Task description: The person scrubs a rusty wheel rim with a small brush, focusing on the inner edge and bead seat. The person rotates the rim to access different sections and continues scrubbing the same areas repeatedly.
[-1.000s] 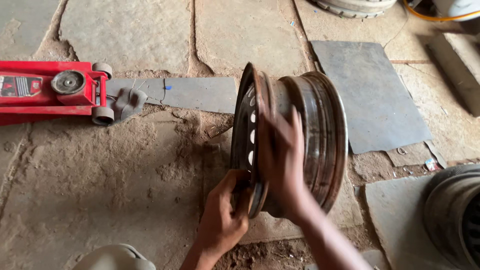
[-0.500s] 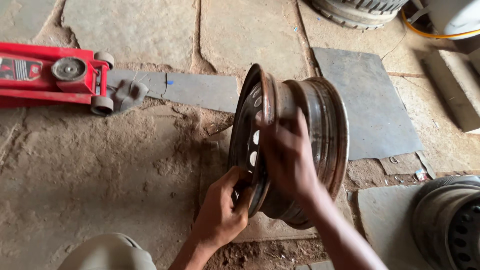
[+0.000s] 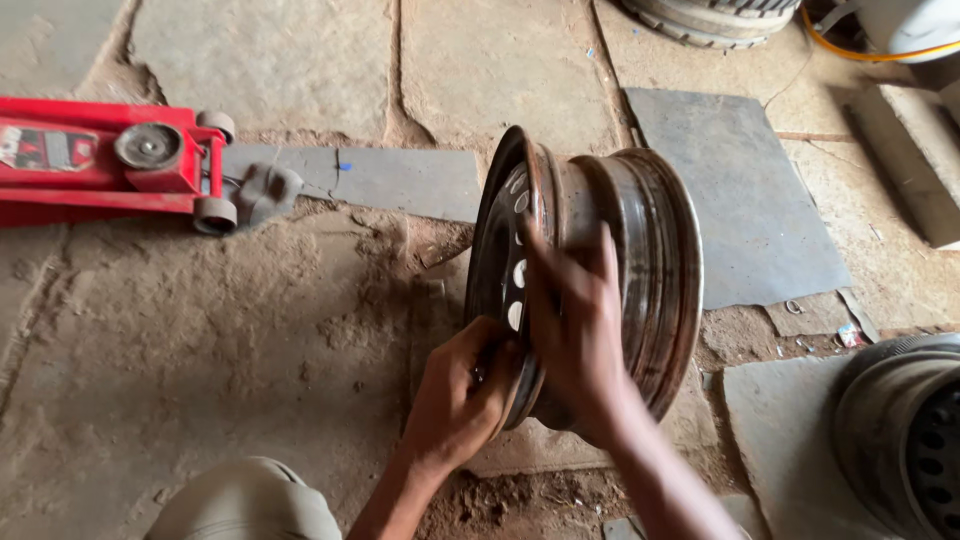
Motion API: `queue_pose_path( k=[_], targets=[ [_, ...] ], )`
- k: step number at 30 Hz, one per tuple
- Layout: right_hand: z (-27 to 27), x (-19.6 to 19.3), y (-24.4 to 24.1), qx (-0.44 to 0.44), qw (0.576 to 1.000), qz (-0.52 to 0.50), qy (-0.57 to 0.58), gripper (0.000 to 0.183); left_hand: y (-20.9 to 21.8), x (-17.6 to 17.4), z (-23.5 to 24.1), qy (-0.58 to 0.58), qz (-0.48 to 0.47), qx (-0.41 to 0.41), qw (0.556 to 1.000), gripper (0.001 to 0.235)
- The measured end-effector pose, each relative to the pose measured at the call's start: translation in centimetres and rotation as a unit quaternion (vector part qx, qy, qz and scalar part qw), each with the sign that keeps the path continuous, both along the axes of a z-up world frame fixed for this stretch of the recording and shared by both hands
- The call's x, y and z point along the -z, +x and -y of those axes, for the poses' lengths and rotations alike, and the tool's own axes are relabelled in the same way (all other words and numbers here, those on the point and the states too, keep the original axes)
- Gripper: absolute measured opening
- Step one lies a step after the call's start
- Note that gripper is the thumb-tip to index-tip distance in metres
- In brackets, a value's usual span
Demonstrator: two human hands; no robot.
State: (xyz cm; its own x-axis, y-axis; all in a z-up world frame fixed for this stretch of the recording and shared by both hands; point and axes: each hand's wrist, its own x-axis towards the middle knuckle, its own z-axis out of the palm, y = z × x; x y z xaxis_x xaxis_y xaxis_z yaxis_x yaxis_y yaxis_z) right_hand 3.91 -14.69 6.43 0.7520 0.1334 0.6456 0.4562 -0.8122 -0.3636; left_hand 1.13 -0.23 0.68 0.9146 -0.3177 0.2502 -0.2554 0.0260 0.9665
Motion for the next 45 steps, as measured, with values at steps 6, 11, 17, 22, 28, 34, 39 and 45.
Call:
queue_pose_path(
  k=[6,11,17,22,28,34,39,45],
  targets=[
    [-0.9,0.6,-2.7,0.108,0.976,-0.131,0.139,0.028,-1.5,-0.2,-0.6,-0.011,-0.074,0.042,0.996,0.016],
    [0.5,-0.3,2.9,0.103,0.98,-0.136,0.102,0.027,-0.8,0.2,-0.1,0.031,-0.002,-0.004,1.0,0.012],
    [-2.8,1.9,-5.9,0.084,0.994,0.022,0.062,0.034,-1.6,1.1,-0.8,-0.048,-0.028,0.023,0.998,0.015],
    [0.5,2.0,1.5,0.054,0.994,-0.033,0.084,0.027,-1.0,0.9,-0.9,-0.032,-0.07,0.048,0.996,0.014],
    [-0.9,3.4,-1.9,0.033,0.996,0.03,0.081,0.033,-0.2,0.6,-0.5,-0.025,-0.048,0.009,0.998,0.016],
    [-1.6,2.2,-1.4,-0.016,0.987,0.128,0.095,0.024,-1.3,1.1,-1.1,-0.015,-0.056,0.016,0.998,0.015],
    [0.3,-0.6,5.8,0.105,0.99,-0.054,0.071,0.02,-0.6,1.3,-0.7,-0.035,-0.058,0.027,0.997,0.015],
    [-3.4,5.8,-7.6,0.151,0.969,-0.081,0.175,0.041,-0.6,2.2,-0.4,-0.059,-0.02,-0.003,0.998,0.017]
  ],
)
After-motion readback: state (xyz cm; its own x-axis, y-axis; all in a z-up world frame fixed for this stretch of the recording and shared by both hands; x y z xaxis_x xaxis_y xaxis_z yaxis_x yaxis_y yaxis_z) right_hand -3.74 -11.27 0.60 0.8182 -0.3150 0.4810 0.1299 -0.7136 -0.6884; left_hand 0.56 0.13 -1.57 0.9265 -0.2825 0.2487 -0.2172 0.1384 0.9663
